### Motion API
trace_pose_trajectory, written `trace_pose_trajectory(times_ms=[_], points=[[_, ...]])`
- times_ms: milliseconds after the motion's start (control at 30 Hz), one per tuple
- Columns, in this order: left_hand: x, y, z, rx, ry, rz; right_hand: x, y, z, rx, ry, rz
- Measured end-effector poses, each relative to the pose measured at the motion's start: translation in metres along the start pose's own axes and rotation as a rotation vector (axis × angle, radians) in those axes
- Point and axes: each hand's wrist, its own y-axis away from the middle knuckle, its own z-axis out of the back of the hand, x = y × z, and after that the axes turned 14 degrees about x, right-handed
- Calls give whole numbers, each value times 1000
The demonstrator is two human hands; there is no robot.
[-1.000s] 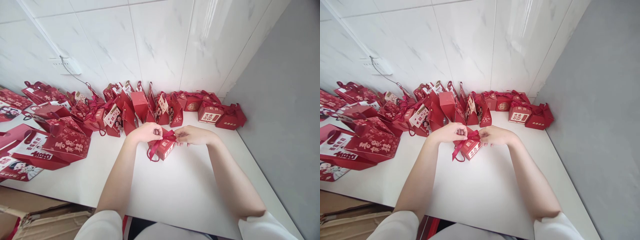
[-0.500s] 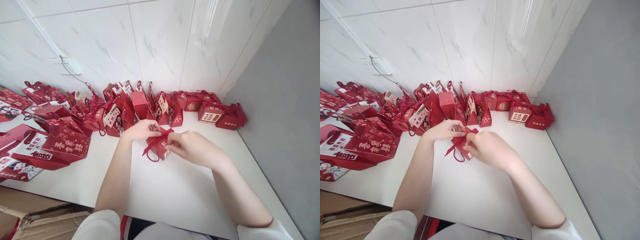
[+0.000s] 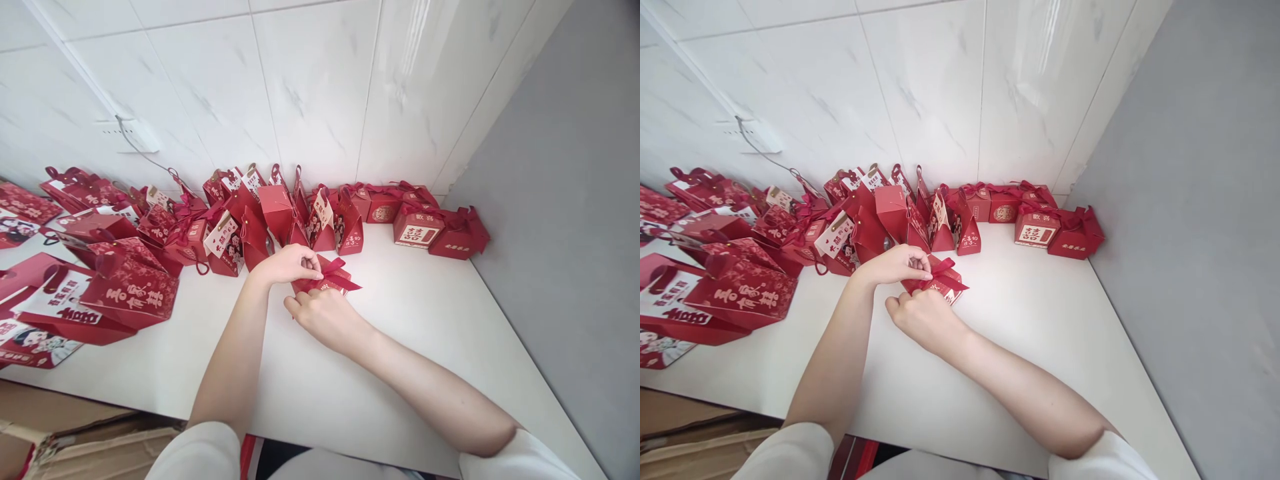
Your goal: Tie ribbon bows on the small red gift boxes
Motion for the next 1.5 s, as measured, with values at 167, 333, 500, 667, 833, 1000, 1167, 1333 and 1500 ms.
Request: trace_pose_trajectory(times_ms=[167,333,500,667,833,1000,1167,1333,1500], points=[[3,0,1,27,39,-10,-2,1,1,57,-33,-44],[5,0,1,24,58,-16,-7,-4,-5,23,10,22],[5,-3,-3,-35,48,-12,2,-8,-15,72,-31,266],[5,-4,-3,-53,51,-14,11,2,-1,76,-119,342],[7,-4,0,10,46,-25,-3,12,14,-7,10,-69],[5,-4,-1,18,48,-21,-6,2,4,-49,103,-77],[1,-2,-3,-20,-6,27,3,-8,-10,-112,149,-35],[3,-2,-2,-20,20,39,6,-11,-14,-128,163,15],[6,-2,-2,-18,25,21,2,-10,-14,-104,147,92]])
